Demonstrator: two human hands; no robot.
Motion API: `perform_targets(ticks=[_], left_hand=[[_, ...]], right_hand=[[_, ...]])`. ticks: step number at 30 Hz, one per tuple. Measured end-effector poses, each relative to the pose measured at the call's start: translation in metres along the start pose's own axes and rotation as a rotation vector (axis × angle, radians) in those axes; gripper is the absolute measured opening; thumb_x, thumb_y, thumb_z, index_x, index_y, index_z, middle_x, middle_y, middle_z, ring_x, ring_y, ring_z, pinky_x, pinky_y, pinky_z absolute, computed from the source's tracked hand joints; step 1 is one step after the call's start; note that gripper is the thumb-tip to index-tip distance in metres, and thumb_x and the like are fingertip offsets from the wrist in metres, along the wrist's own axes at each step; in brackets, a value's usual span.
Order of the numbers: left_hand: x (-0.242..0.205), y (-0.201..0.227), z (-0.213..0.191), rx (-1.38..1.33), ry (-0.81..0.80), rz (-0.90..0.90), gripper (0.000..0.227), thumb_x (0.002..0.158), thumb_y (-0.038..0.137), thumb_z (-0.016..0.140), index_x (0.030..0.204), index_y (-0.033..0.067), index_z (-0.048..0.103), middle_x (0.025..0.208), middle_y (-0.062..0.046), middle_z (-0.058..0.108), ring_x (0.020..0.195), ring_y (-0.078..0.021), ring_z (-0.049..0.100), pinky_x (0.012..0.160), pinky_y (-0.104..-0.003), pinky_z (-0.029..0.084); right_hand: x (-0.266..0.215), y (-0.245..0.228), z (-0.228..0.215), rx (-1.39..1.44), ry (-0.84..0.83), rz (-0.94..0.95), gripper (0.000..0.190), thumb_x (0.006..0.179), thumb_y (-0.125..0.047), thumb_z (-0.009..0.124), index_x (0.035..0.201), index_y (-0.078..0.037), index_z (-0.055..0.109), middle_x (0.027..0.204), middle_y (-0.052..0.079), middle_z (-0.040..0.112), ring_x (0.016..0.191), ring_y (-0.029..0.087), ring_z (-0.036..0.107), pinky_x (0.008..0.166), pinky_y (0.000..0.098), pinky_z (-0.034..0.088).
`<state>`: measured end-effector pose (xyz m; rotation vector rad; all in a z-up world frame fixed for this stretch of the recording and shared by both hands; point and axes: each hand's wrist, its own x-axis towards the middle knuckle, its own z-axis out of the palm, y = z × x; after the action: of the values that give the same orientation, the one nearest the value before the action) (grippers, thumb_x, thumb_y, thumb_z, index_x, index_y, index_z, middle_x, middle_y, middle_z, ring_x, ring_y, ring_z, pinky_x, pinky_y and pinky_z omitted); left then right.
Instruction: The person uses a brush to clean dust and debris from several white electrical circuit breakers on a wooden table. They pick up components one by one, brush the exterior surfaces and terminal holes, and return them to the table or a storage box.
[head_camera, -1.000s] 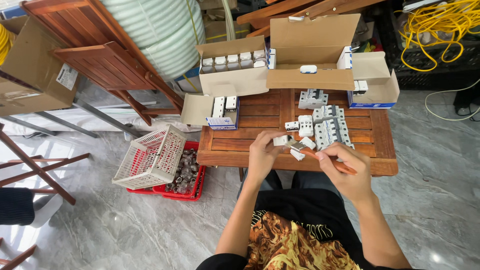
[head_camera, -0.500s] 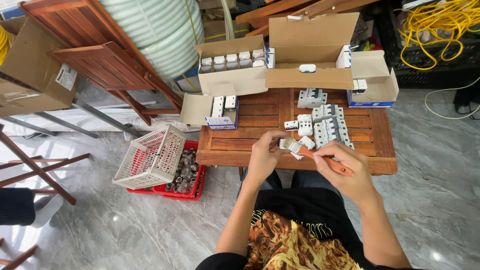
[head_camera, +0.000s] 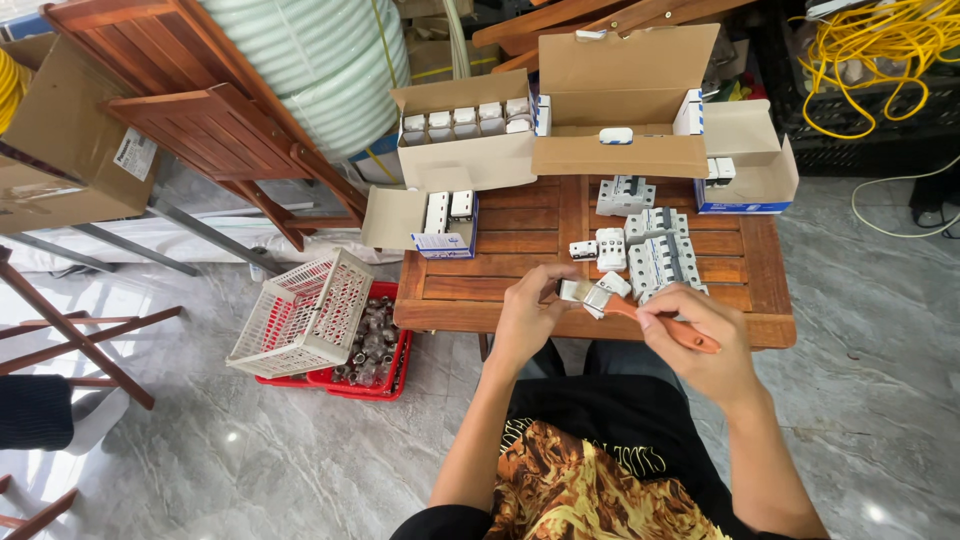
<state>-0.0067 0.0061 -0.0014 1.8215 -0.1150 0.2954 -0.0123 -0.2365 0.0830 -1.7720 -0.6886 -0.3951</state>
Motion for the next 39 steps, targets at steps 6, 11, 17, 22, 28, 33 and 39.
perform_targets(ticks=[6, 11, 17, 22, 28, 33, 39], left_hand=[[0.002, -0.006, -0.001, 0.009, -0.023, 0.031, 0.045, 0.086, 0.001, 0.094, 0.127, 0.0157, 0.083, 0.119, -0.006, 0.082, 0.129, -0.0321, 0.077, 0.108, -0.048, 0.066], [0.005, -0.014, -0.004, 0.01, -0.029, 0.026, 0.041, 0.089, 0.007, 0.096, 0.126, 0.0192, 0.084, 0.12, 0.0, 0.083, 0.127, -0.0233, 0.078, 0.11, -0.043, 0.064], [0.004, 0.005, -0.003, -0.022, -0.032, 0.054, 0.041, 0.088, 0.005, 0.095, 0.126, 0.0162, 0.085, 0.119, -0.004, 0.083, 0.124, -0.0242, 0.079, 0.103, -0.038, 0.068], [0.003, 0.0, 0.0, -0.079, -0.072, 0.03, 0.042, 0.091, 0.002, 0.094, 0.131, 0.0093, 0.083, 0.121, -0.012, 0.082, 0.125, -0.0312, 0.078, 0.103, -0.044, 0.068], [0.001, 0.007, -0.009, -0.09, -0.07, -0.032, 0.04, 0.09, 0.004, 0.095, 0.128, 0.0112, 0.084, 0.122, -0.01, 0.083, 0.115, -0.0269, 0.082, 0.098, -0.038, 0.07], [0.002, 0.006, -0.007, -0.13, -0.095, -0.091, 0.038, 0.093, 0.003, 0.092, 0.129, 0.0112, 0.082, 0.125, -0.01, 0.081, 0.108, -0.0252, 0.083, 0.093, -0.037, 0.072], [0.002, 0.003, 0.003, -0.248, -0.084, -0.145, 0.038, 0.092, 0.007, 0.095, 0.127, 0.0099, 0.083, 0.123, -0.008, 0.079, 0.107, -0.0227, 0.081, 0.093, -0.039, 0.073]], right_hand=[[-0.009, 0.014, 0.003, -0.014, -0.011, 0.025, 0.013, 0.095, 0.001, 0.082, 0.085, -0.007, 0.079, 0.073, 0.007, 0.074, 0.06, 0.022, 0.068, 0.063, 0.0336, 0.059], [-0.032, 0.046, -0.018, -0.11, 0.042, 0.108, 0.012, 0.095, -0.001, 0.084, 0.087, -0.008, 0.079, 0.072, 0.009, 0.071, 0.062, 0.021, 0.068, 0.064, 0.0346, 0.057], [-0.032, 0.041, -0.022, -0.042, 0.09, 0.109, 0.012, 0.097, 0.0, 0.081, 0.089, -0.008, 0.081, 0.078, 0.009, 0.075, 0.067, 0.019, 0.07, 0.069, 0.0337, 0.058], [-0.017, 0.021, -0.003, 0.027, 0.1, 0.039, 0.009, 0.097, -0.002, 0.084, 0.09, -0.007, 0.082, 0.079, 0.007, 0.079, 0.067, 0.019, 0.071, 0.068, 0.0312, 0.058], [-0.031, 0.042, -0.01, 0.008, 0.105, 0.087, 0.012, 0.094, -0.001, 0.084, 0.085, -0.008, 0.081, 0.075, 0.006, 0.077, 0.062, 0.017, 0.067, 0.067, 0.0313, 0.057], [-0.034, 0.044, -0.026, -0.029, 0.169, 0.119, 0.013, 0.1, -0.001, 0.081, 0.089, -0.007, 0.08, 0.081, 0.01, 0.076, 0.068, 0.018, 0.065, 0.071, 0.0337, 0.055], [-0.026, 0.029, -0.006, 0.033, 0.144, 0.114, 0.012, 0.093, 0.001, 0.085, 0.085, -0.007, 0.082, 0.077, 0.008, 0.078, 0.064, 0.018, 0.069, 0.069, 0.0303, 0.059]])
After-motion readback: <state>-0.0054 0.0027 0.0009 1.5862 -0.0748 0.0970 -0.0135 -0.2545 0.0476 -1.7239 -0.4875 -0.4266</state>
